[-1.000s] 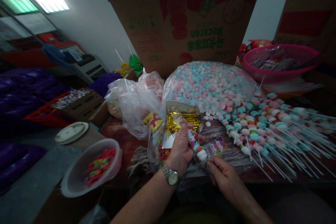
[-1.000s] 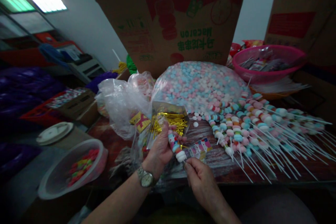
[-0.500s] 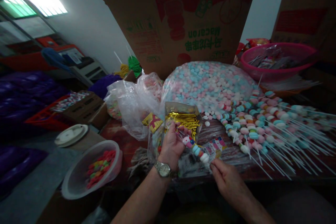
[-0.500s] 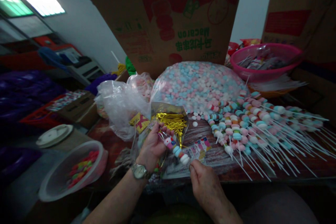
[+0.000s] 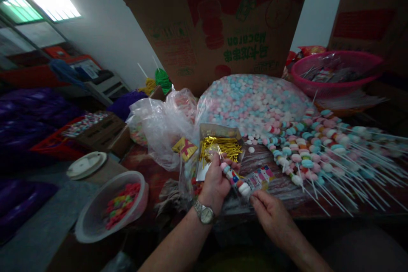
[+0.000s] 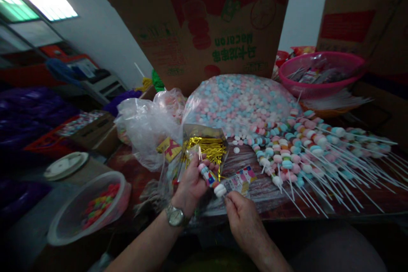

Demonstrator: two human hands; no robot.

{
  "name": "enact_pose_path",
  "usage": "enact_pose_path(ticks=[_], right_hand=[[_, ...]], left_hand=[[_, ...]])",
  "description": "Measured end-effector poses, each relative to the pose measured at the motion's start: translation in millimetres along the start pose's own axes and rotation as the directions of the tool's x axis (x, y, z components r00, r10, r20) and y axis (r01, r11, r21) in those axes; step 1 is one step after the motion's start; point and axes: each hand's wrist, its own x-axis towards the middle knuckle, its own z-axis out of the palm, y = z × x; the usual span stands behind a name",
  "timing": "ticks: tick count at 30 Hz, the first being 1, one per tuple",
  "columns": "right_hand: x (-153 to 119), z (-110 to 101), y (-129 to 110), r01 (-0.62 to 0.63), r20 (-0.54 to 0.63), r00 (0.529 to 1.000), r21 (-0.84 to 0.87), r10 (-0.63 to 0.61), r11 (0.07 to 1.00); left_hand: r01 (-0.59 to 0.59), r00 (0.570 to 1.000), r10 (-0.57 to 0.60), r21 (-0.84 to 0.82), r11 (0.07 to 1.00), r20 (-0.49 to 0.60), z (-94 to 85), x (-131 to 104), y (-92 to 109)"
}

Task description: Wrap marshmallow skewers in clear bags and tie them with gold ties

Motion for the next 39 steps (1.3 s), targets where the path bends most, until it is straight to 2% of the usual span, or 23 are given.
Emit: enact_pose_path(ticks=[3, 5, 10, 12, 17, 19, 21, 23, 26, 29, 31, 33, 39], right_hand=[[6.3, 5.1, 2.9, -0.047, -0.033, 0.998, 0.082, 0.050, 0.996], [6.5, 6.2, 6.7, -0.047, -0.031, 0.998, 0.100, 0.050, 0.994], [-4.1, 6.5, 12.6, 0.003, 0.001, 1.000, -0.043, -0.003, 0.999], [-3.8, 10.1, 9.9, 0.005, -0.007, 1.000, -0.035, -0.005, 0.999], [11.1, 19.4, 1.2, 0.029, -0.054, 0.998, 0.078, -0.024, 0.997], [13.6, 18.2, 2.9, 0.026, -0.070, 0.997, 0.103, -0.019, 0.994], [11.5, 14.3, 7.1, 0.027, -0.073, 0.997, 0.081, -0.021, 0.996], [6.4, 9.7, 10.9, 0.049, -0.079, 0.996, -0.010, -0.050, 0.999], [-1.8, 4.4, 11.5, 0.110, -0.065, 0.990, -0.236, -0.129, 0.966], [-7.0, 1.9, 8.5, 0.150, -0.013, 0.985, -0.421, -0.172, 0.894], [-8.7, 1.1, 7.1, 0.158, 0.002, 0.984, -0.486, -0.179, 0.860], [-9.2, 0.4, 6.2, 0.155, 0.006, 0.984, -0.509, -0.176, 0.847], [-7.3, 0.3, 2.4, 0.169, 0.022, 0.983, -0.509, -0.183, 0.844]], left_hand=[[0.002, 1.000, -0.002, 0.005, 1.000, 0.018, -1.8, -1.2, -9.3], [0.011, 1.000, -0.011, 0.001, 1.000, 0.019, -2.8, 0.0, -7.1], [-0.016, 1.000, 0.017, -0.007, 1.000, 0.017, -3.5, 4.7, 6.4], [-0.017, 0.999, 0.015, 0.039, 0.999, 0.048, -3.7, 2.7, -0.9], [0.016, 0.996, -0.029, 0.151, 0.988, 0.083, -12.2, -12.0, -39.4], [0.042, 0.992, -0.063, 0.183, 0.982, 0.110, -18.3, -15.6, -42.4], [0.088, 0.981, -0.125, 0.229, 0.969, 0.151, -22.2, -15.4, -32.5], [0.111, 0.974, -0.154, 0.242, 0.964, 0.166, -22.0, -11.8, -14.3], [0.075, 0.987, -0.100, 0.183, 0.980, 0.128, -14.6, -3.6, 11.9], [0.008, 0.999, -0.011, 0.090, 0.996, 0.043, -6.0, 2.9, 25.7], [-0.045, 0.999, 0.045, 0.014, 0.999, -0.011, -3.1, 4.4, 28.7], [-0.057, 0.998, 0.057, -0.043, 0.997, -0.018, -2.6, 3.7, 28.3], [0.043, 0.999, -0.041, -0.077, 0.996, 0.033, -3.8, -4.2, 19.0]])
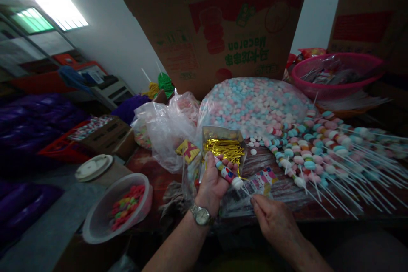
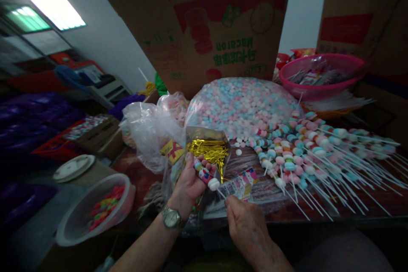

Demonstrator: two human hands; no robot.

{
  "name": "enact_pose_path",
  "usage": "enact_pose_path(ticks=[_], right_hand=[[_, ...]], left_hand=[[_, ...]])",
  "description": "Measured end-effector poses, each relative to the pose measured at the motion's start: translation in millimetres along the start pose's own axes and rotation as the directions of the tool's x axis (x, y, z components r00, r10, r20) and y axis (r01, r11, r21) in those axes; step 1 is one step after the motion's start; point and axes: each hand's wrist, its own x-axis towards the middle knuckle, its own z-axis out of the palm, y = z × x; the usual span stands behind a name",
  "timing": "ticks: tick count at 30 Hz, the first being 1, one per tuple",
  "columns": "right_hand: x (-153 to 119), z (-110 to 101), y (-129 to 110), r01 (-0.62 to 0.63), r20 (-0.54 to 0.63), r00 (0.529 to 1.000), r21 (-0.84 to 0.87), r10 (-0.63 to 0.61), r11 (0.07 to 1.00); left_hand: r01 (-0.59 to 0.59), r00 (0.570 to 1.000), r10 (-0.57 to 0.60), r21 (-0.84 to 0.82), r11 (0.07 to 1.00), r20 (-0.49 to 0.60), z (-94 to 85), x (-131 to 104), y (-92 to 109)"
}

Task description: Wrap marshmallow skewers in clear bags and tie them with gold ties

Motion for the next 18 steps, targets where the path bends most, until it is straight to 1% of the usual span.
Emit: enact_pose_path(ticks=[4, 6, 9, 13, 16, 18], right_hand=[[0.2, 1.1, 1.5, -0.027, -0.070, 0.997, -0.041, 0.024, 0.999], [0.2, 2.0, 2.1, -0.035, -0.103, 0.994, -0.056, 0.029, 0.998], [1.0, 4.6, -1.5, -0.036, -0.112, 0.993, -0.091, 0.026, 0.995], [2.6, 11.3, -12.9, -0.031, -0.134, 0.991, -0.165, 0.009, 0.986], [2.8, 15.9, -18.6, -0.027, -0.157, 0.988, -0.207, -0.006, 0.978], [2.5, 16.6, -19.2, -0.004, -0.141, 0.990, -0.134, -0.015, 0.991]], left_hand=[[0.043, 0.998, -0.042, -0.009, 0.999, 0.039, 0.6, -3.4, -4.9], [0.046, 0.998, -0.046, 0.011, 0.999, 0.046, 1.0, -5.0, -9.3], [0.016, 0.999, -0.018, 0.065, 0.998, 0.028, 1.7, -8.2, -21.5], [-0.015, 0.999, 0.011, 0.108, 0.994, 0.040, 0.0, -12.8, -41.5], [0.032, 0.997, -0.042, 0.143, 0.989, 0.061, -3.0, -13.5, -47.0], [0.090, 0.991, -0.103, 0.147, 0.985, 0.082, -3.6, -11.7, -42.0]])
